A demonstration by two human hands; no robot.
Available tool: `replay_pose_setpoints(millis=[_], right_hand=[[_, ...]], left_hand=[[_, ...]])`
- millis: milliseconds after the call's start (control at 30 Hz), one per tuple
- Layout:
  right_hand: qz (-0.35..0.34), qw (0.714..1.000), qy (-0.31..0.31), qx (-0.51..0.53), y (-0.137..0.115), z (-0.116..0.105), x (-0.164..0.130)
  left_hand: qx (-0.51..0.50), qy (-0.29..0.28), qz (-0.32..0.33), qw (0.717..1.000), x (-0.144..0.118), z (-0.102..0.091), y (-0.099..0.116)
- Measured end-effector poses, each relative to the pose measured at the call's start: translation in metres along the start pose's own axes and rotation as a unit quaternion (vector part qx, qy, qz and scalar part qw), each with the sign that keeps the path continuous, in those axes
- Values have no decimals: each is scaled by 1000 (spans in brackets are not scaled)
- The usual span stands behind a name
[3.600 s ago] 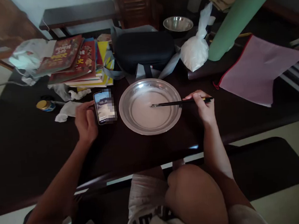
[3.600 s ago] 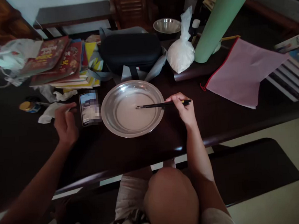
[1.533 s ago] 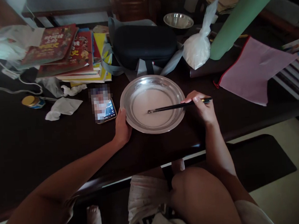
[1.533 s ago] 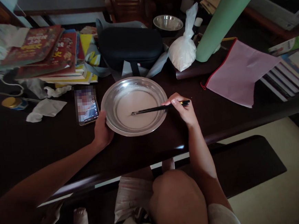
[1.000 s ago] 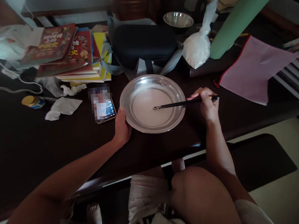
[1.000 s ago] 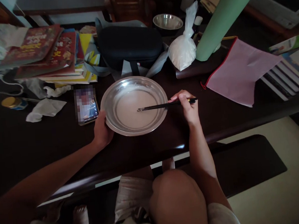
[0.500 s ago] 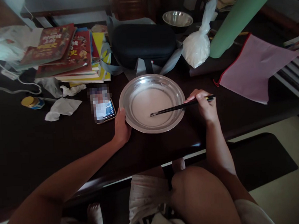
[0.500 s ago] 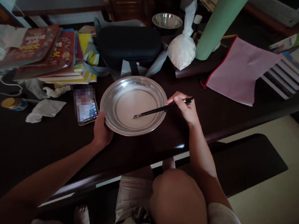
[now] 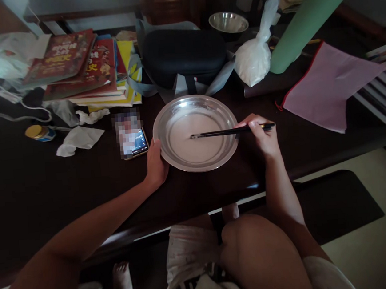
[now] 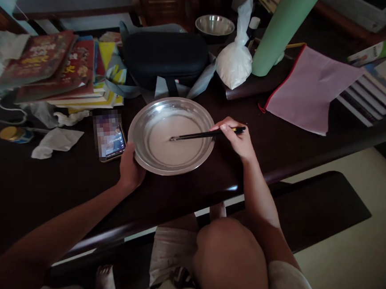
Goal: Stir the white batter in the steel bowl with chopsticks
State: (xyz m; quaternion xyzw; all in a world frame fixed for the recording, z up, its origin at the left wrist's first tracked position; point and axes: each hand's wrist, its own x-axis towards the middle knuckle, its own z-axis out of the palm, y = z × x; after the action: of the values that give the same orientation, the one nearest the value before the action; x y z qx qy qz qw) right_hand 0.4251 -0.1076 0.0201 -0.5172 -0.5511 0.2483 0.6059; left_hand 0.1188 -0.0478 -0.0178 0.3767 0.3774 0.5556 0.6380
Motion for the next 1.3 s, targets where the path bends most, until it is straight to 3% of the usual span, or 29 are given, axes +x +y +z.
replay_pose_setpoints(millis=[133,333,533,733,933,1067,1133,1300], right_hand=[[-1,997,62,47,1,-1,0],[-6,1000,-18,15,-1,0,0],[-16,995,73,59,1,0,0],[-8,1000,-6,19,-1,1,-1],[-13,995,87,54,0,0,1],[-9,999,-4,38,-1,1,-1],[-16,1000,-20,11,-1,1,0],[-9,996,86,29,0,0,0]], left_hand=[[0,0,1,1000,0,-1,-1],[8,-9,6,1000,1,-3,-2],[12,-2,11,1000,1,-2,-2],[13,1,8,1000,0,0,0],[12,-3,7,1000,0,0,1],[7,-5,1,1000,0,-1,1],[5,-7,0,1000,1,-1,1],[9,-7,6,1000,1,-2,0]])
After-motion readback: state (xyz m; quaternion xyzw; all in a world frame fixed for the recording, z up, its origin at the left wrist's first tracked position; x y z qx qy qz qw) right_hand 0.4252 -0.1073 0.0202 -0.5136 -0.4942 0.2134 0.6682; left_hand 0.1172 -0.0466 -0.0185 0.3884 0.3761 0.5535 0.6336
